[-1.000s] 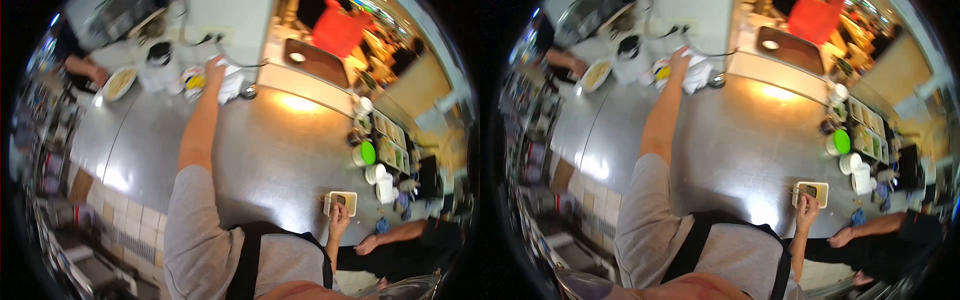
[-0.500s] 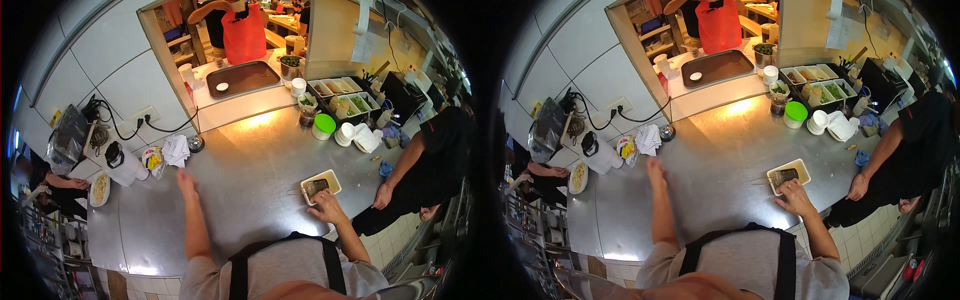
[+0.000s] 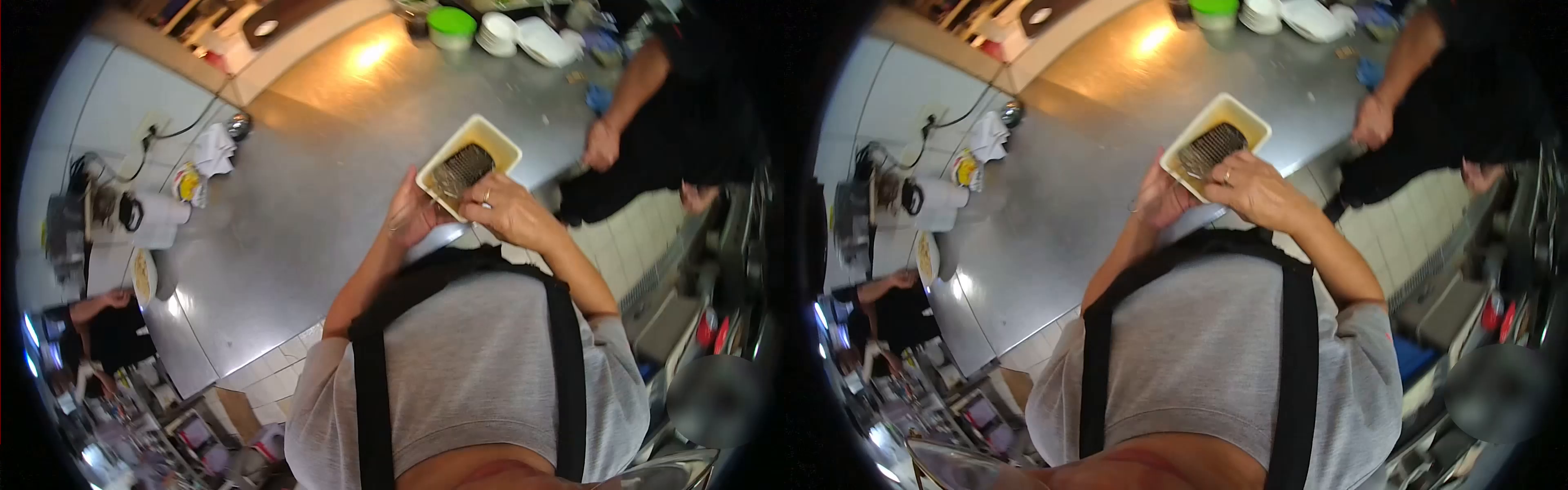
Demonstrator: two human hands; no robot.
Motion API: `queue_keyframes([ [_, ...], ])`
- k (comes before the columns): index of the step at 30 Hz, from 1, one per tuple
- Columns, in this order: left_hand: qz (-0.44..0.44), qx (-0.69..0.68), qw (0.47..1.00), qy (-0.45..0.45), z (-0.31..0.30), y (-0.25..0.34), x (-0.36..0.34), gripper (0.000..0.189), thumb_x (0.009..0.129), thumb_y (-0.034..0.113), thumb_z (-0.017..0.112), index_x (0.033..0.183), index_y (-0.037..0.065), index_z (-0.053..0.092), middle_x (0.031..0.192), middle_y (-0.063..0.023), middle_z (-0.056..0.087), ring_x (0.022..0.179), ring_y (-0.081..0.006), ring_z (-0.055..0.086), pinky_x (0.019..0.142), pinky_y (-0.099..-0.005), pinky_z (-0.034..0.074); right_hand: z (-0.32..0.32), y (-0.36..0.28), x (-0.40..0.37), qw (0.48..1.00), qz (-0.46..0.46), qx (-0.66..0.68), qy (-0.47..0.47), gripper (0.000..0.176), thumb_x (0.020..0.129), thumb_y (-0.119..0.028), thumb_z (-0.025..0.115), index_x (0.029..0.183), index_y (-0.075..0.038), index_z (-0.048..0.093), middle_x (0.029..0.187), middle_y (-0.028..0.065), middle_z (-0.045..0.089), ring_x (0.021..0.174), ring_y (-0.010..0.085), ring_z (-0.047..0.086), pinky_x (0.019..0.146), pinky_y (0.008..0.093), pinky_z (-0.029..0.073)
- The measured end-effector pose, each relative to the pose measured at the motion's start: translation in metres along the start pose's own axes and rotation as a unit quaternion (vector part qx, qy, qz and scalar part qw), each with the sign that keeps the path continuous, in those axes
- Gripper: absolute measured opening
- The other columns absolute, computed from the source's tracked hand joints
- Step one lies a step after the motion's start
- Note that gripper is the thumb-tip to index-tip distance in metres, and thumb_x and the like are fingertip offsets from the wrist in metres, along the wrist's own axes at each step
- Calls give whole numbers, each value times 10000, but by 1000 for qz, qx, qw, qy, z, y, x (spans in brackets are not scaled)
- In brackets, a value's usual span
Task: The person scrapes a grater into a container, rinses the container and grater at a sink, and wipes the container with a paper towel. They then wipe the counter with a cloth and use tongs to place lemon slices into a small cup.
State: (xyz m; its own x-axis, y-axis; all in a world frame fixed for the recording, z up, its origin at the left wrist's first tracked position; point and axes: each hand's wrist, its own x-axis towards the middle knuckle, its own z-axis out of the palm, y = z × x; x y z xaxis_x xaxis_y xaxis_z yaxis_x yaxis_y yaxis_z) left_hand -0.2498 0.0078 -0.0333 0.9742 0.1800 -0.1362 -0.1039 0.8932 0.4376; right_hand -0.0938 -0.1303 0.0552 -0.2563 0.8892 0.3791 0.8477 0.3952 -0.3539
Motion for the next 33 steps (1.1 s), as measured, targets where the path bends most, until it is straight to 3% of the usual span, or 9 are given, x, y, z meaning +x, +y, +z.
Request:
queue_keyframes([
  [1,-18,-57,998,-18,4,-6,8,688,961,574,230,1380,41,351,1307,-201,492,1144,-333,550,911,-512,499,-10,-6,-8,1000,11,7,2,196,684,-61,605,874,-103,616,868,25,575,839,225,550,770,343,425],
  [3,-56,33,998,2,21,-20,24,687,954,591,231,1384,73,369,1290,-147,521,1111,-267,578,850,-431,536,-26,-12,-38,999,52,-11,4,149,709,-81,590,849,-109,631,893,16,594,869,201,558,835,320,420],
  [6,-115,81,990,19,44,-47,53,640,950,535,364,1394,75,351,1248,-124,546,1065,-225,602,802,-380,554,-39,-24,-86,991,115,-61,9,126,715,-103,594,834,-105,635,879,24,593,891,205,563,884,335,421],
  [10,-225,219,947,-64,68,-81,91,630,893,412,546,1395,93,337,1152,-73,579,970,-167,623,783,-337,549,-44,-42,-136,969,236,-64,36,189,679,-110,682,862,-91,642,927,35,593,942,239,569,923,389,424],
  [16,-300,279,909,-78,121,-168,132,511,918,387,514,1354,157,379,1171,-31,564,1010,-149,602,787,-335,540,-62,-81,-203,897,392,-133,154,385,711,-184,742,1072,-137,617,995,59,562,955,265,547,854,393,451],
  [22,-332,278,887,-159,176,-270,172,624,949,406,476,1473,193,212,1339,-64,447,1163,-193,514,889,-401,499,-75,-80,-291,834,434,-273,203,226,722,-172,705,928,-143,616,916,21,552,866,217,548,750,358,438],
  [25,-359,286,875,-155,204,-323,191,533,949,437,473,1343,83,412,1227,-96,537,1102,-221,561,898,-409,498,-114,-92,-361,775,473,-328,260,168,732,-131,695,887,-124,632,824,39,576,766,228,580,709,359,453],
  [26,-368,281,862,-205,206,-344,201,652,953,445,433,1486,179,166,1379,-80,414,1227,-266,481,930,-483,474,-127,-97,-386,756,502,-327,263,172,751,-135,694,913,-116,639,790,47,582,727,230,584,685,360,462],
  [33,-355,347,840,-220,273,-463,226,715,943,423,472,1498,130,129,1426,-130,364,1245,-257,466,924,-457,462,-189,-125,-508,717,525,-350,295,181,761,-57,698,938,-67,662,715,82,620,670,246,616,608,343,491],
])
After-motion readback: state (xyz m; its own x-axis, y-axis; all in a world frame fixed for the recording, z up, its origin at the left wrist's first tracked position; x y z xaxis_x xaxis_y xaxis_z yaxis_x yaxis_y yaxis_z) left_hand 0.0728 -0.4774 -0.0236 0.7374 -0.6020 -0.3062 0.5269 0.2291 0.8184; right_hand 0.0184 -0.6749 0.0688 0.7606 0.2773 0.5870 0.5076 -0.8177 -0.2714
